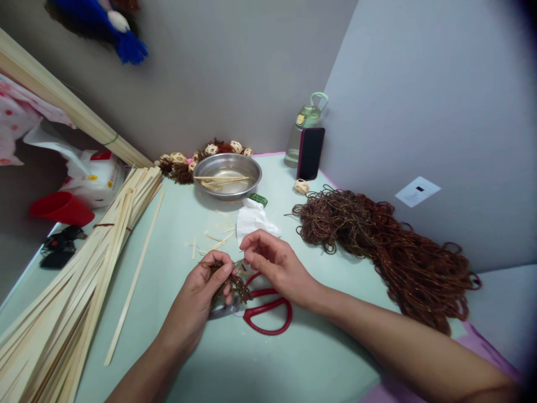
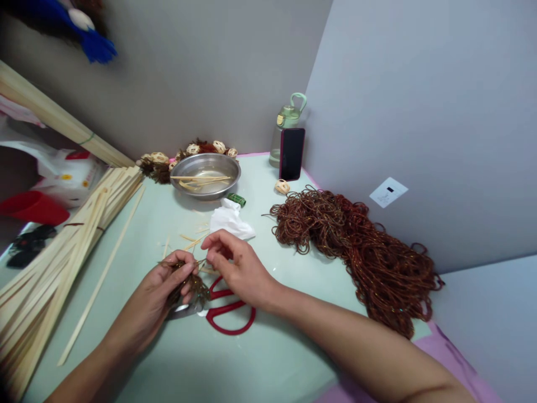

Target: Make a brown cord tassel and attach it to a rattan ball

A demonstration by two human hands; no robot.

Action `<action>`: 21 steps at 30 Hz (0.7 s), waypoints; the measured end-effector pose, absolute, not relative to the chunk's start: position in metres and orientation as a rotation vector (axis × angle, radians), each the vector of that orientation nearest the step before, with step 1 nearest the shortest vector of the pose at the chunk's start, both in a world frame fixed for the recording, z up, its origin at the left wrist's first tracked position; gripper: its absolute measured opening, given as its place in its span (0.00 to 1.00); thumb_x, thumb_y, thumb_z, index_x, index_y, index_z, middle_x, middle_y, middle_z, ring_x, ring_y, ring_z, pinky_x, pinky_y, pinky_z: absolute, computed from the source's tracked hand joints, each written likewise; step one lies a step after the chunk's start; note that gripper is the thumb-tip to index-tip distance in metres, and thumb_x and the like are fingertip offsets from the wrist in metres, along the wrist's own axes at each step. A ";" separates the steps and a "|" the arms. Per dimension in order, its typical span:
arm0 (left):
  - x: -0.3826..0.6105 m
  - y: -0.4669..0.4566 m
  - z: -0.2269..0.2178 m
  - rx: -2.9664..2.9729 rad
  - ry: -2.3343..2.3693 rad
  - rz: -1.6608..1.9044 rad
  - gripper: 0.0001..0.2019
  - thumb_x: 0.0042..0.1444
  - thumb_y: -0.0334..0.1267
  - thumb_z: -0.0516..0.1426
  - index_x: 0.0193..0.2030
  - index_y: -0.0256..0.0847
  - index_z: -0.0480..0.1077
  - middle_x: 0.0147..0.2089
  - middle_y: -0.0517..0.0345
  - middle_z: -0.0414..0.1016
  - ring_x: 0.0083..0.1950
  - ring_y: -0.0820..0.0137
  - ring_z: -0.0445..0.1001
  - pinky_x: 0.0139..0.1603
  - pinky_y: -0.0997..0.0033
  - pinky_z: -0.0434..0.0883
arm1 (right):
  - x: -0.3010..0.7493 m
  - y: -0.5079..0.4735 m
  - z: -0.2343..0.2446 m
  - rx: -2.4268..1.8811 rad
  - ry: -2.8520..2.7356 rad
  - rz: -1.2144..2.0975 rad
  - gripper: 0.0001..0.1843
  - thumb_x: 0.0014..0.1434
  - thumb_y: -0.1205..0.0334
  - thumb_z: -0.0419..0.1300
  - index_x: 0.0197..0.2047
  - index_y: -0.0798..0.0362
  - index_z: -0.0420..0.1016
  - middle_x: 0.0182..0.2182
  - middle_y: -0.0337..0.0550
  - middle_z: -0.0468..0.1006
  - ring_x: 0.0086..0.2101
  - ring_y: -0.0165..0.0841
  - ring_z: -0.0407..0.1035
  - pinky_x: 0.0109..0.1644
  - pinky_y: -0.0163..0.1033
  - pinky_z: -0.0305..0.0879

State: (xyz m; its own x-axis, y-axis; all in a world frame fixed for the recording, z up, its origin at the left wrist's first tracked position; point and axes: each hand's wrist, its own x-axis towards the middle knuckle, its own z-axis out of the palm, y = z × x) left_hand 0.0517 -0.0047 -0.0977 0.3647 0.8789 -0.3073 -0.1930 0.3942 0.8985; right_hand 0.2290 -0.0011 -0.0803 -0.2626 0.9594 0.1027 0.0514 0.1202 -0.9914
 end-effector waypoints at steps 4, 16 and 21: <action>0.053 -0.004 -0.097 0.869 0.952 0.826 0.11 0.61 0.46 0.58 0.37 0.43 0.64 0.21 0.69 0.62 0.23 0.76 0.62 0.27 0.77 0.60 | 0.231 -0.005 -0.078 -0.988 -1.888 0.856 0.13 0.65 0.74 0.49 0.41 0.52 0.74 0.36 0.43 0.68 0.38 0.32 0.64 0.43 0.38 0.62; 0.051 -0.004 -0.097 0.845 0.970 0.860 0.09 0.61 0.44 0.59 0.36 0.42 0.66 0.27 0.66 0.66 0.24 0.77 0.63 0.27 0.77 0.62 | 0.237 0.004 -0.084 -1.420 -2.275 0.336 0.11 0.67 0.68 0.49 0.41 0.57 0.73 0.37 0.48 0.71 0.36 0.35 0.62 0.39 0.40 0.59; 0.053 -0.005 -0.098 0.903 0.898 0.815 0.10 0.61 0.45 0.59 0.35 0.42 0.66 0.27 0.66 0.65 0.24 0.77 0.63 0.26 0.77 0.63 | 0.235 0.001 -0.074 -1.049 -1.759 1.355 0.14 0.70 0.53 0.50 0.49 0.53 0.67 0.37 0.41 0.71 0.37 0.31 0.67 0.42 0.37 0.64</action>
